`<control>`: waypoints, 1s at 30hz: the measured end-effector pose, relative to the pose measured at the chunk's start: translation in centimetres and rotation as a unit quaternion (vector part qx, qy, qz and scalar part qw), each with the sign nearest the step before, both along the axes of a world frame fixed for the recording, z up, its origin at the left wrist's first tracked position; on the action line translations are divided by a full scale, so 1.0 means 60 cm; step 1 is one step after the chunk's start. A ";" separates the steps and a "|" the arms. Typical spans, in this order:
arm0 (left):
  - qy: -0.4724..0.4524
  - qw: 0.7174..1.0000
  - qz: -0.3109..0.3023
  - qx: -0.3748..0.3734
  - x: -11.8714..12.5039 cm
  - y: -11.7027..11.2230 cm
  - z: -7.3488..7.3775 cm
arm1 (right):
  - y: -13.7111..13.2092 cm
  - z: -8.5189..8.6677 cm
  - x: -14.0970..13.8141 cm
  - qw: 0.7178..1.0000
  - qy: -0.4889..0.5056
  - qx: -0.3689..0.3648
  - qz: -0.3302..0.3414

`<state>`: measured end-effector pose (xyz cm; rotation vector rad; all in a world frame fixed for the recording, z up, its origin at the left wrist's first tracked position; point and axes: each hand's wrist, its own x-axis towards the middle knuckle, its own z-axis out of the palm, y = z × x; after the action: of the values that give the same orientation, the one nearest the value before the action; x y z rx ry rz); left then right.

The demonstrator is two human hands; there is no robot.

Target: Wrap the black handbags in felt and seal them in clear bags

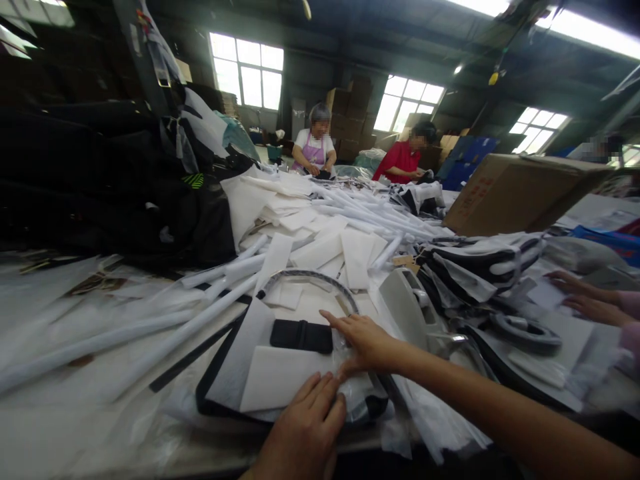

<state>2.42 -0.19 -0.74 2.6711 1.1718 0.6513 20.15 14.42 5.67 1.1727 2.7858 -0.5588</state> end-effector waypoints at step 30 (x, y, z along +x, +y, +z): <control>0.198 0.971 0.093 0.093 -0.171 -0.016 0.047 | -0.145 -0.055 0.060 0.936 0.194 0.287 0.068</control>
<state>-7.83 -1.14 2.10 2.9679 1.5425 0.2633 23.77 5.69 2.37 1.0067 3.4852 0.0666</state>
